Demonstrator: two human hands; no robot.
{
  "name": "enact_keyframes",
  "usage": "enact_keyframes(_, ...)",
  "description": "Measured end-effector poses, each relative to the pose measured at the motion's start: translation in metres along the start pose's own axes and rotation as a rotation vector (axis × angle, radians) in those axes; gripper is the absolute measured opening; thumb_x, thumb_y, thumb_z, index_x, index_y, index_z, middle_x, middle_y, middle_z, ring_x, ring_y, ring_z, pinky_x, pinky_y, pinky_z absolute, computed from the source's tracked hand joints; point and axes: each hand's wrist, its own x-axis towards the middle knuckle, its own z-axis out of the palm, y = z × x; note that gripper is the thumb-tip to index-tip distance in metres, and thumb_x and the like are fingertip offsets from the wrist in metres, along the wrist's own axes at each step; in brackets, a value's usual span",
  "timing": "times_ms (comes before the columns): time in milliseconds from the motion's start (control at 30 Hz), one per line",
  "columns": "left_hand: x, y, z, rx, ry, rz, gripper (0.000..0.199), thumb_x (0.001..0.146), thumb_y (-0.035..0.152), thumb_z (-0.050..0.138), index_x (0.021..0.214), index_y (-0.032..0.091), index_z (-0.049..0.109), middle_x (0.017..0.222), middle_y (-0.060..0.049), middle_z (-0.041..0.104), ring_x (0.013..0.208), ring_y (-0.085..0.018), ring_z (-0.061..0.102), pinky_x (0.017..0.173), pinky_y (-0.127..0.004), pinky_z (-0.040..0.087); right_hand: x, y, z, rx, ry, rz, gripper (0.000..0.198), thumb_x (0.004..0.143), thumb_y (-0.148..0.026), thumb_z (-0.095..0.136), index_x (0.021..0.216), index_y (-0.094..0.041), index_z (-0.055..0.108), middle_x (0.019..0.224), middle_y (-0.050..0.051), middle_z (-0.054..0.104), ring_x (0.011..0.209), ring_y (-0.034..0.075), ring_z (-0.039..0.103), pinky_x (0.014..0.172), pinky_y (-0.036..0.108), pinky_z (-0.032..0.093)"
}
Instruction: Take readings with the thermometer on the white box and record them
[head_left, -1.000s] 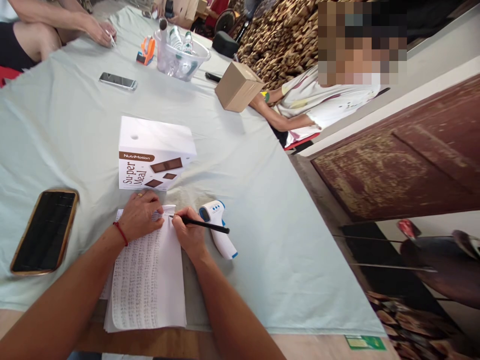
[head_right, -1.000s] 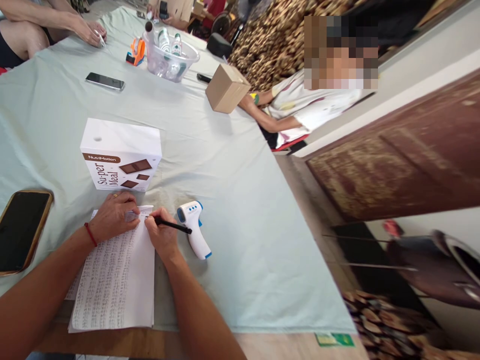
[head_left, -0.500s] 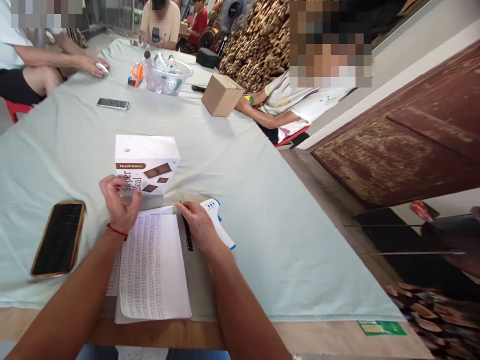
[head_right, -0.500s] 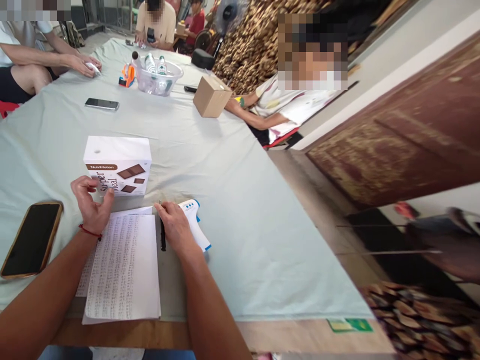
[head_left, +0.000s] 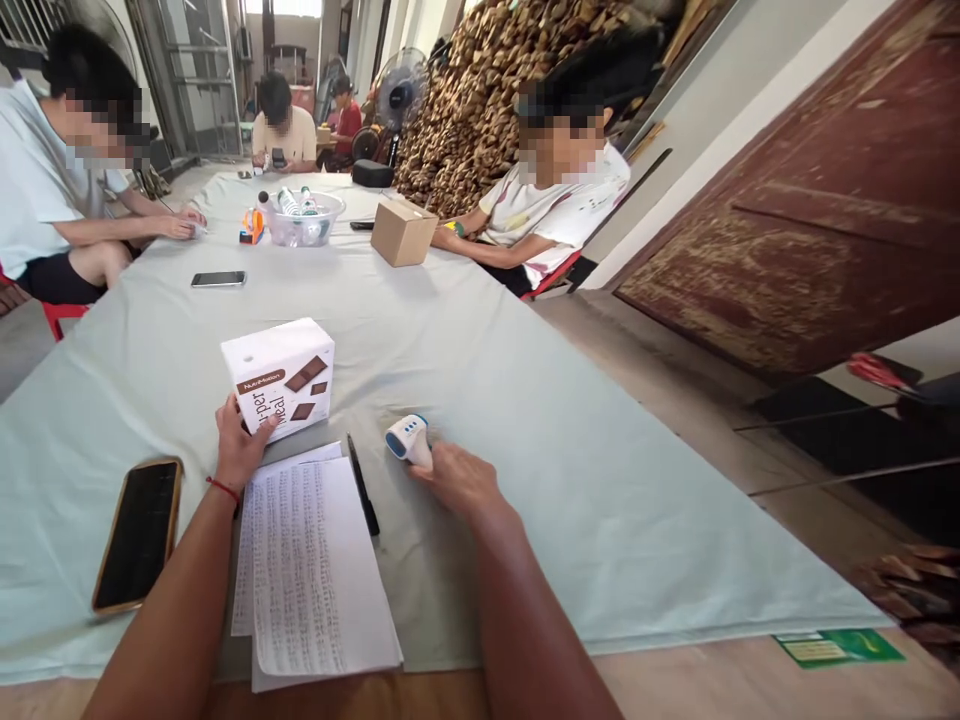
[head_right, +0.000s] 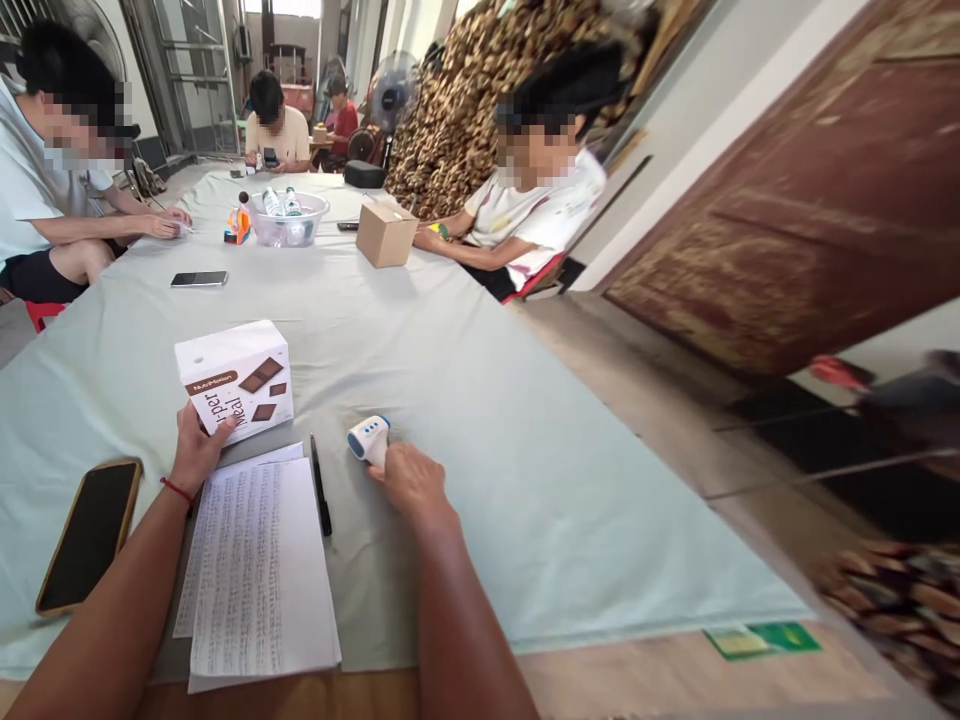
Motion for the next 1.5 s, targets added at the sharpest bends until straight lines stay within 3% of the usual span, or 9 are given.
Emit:
enact_keyframes(100,-0.005,0.006,0.001,-0.078,0.061,-0.105,0.051,0.078,0.052,0.068,0.115,0.019,0.055,0.115,-0.010,0.059,0.115,-0.027,0.056,0.101,-0.044,0.046,-0.001,-0.017,0.006,0.303,0.200,-0.059,0.024,0.079,-0.030,0.059,0.100,-0.019,0.065,0.095,0.010,0.070,0.084,0.023,0.064,0.069,0.031,0.043)
enact_keyframes(200,-0.009,0.017,0.002,-0.157,0.044,-0.187,0.050,0.083,0.058,0.062,0.113,0.018,0.055,0.116,-0.010,0.063,0.111,-0.025,0.059,0.096,-0.039,0.048,-0.014,-0.048,0.015,0.855,0.288,-0.198,0.031,0.074,-0.037,0.060,0.100,-0.020,0.064,0.084,0.005,0.069,0.076,0.021,0.062,0.066,0.030,0.045)
enact_keyframes(300,-0.011,0.026,0.003,-0.131,-0.008,-0.166,0.052,0.084,0.061,0.059,0.111,0.018,0.057,0.115,-0.010,0.066,0.108,-0.026,0.061,0.093,-0.039,0.049,-0.035,-0.081,0.027,1.378,0.043,-0.329,0.032,0.076,-0.047,0.055,0.084,-0.018,0.064,0.057,-0.001,0.056,0.055,0.016,0.052,0.055,0.029,0.043)
enact_keyframes(400,-0.011,0.029,0.005,-0.116,-0.049,-0.103,0.051,0.086,0.062,0.054,0.111,0.018,0.060,0.113,-0.010,0.069,0.106,-0.027,0.062,0.093,-0.041,0.049,-0.049,-0.102,0.038,1.611,-0.172,-0.353,0.031,0.075,-0.047,0.056,0.085,-0.018,0.062,0.055,-0.004,0.052,0.052,0.013,0.049,0.055,0.028,0.043)
enact_keyframes(533,-0.009,0.024,0.006,-0.107,-0.058,-0.089,0.053,0.085,0.066,0.053,0.106,0.018,0.064,0.106,-0.010,0.070,0.101,-0.028,0.064,0.092,-0.043,0.049,-0.046,-0.112,0.055,1.603,-0.268,-0.364,0.030,0.075,-0.049,0.060,0.081,-0.019,0.060,0.055,-0.004,0.054,0.053,0.013,0.052,0.056,0.027,0.044)
enact_keyframes(733,-0.010,0.019,0.006,-0.080,-0.086,-0.082,0.054,0.086,0.065,0.053,0.106,0.017,0.065,0.101,-0.010,0.069,0.096,-0.026,0.063,0.088,-0.042,0.049,-0.039,-0.116,0.073,1.602,-0.268,-0.402,0.040,0.078,-0.059,0.064,0.086,-0.020,0.059,0.061,-0.002,0.060,0.052,0.013,0.055,0.054,0.028,0.045)
enact_keyframes(1067,-0.010,0.019,0.009,-0.109,-0.102,-0.091,0.058,0.082,0.067,0.055,0.108,0.016,0.066,0.099,-0.010,0.069,0.096,-0.026,0.062,0.087,-0.040,0.049,-0.042,-0.115,0.072,1.595,-0.256,-0.352,0.038,0.078,-0.054,0.066,0.067,-0.020,0.056,0.052,-0.002,0.058,0.047,0.011,0.050,0.052,0.025,0.042)
enact_keyframes(1500,-0.010,0.019,0.009,-0.062,-0.120,-0.033,0.054,0.086,0.063,0.053,0.111,0.016,0.064,0.104,-0.011,0.069,0.098,-0.027,0.063,0.089,-0.042,0.049,-0.040,-0.114,0.073,1.594,-0.251,-0.343,0.036,0.079,-0.052,0.066,0.068,-0.019,0.057,0.054,-0.003,0.058,0.048,0.011,0.051,0.054,0.026,0.043)
